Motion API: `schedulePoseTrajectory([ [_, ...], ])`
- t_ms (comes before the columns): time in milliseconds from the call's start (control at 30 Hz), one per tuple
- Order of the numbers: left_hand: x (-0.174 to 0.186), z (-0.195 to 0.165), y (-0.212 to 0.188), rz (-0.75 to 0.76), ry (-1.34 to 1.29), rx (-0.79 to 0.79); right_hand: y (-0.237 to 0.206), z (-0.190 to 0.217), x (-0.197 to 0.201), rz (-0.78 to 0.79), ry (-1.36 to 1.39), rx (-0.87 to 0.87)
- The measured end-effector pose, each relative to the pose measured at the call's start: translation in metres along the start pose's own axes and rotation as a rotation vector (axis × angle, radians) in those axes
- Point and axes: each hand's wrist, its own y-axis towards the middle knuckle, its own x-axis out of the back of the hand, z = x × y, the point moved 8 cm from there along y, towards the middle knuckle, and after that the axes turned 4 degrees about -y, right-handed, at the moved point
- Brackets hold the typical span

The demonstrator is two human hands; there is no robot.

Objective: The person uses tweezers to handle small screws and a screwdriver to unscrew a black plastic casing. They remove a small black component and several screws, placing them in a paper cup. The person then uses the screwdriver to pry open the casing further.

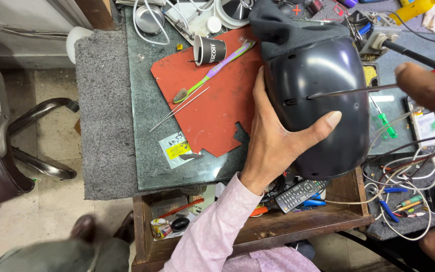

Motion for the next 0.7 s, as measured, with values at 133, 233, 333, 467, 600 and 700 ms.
schedulePoseTrajectory([
  [133,-0.003,-0.006,0.008,0.070,0.062,-0.058,-0.009,-0.025,-0.007,-0.006,0.076,-0.031],
  [233,-0.006,-0.007,0.018,0.146,0.137,-0.062,-0.015,-0.019,-0.007,-0.028,0.050,-0.035],
  [333,-0.016,-0.002,0.027,0.222,0.138,-0.008,-0.016,-0.003,0.000,-0.058,-0.015,-0.012],
  [467,-0.031,0.002,0.032,0.299,-0.006,0.074,-0.021,0.009,0.008,-0.087,-0.037,-0.017],
  [600,-0.036,-0.001,0.038,0.358,0.037,0.047,-0.041,0.002,0.000,-0.086,0.069,-0.121],
  [700,-0.036,-0.007,0.049,0.427,0.171,0.011,-0.059,-0.001,-0.007,-0.102,0.132,-0.186],
])
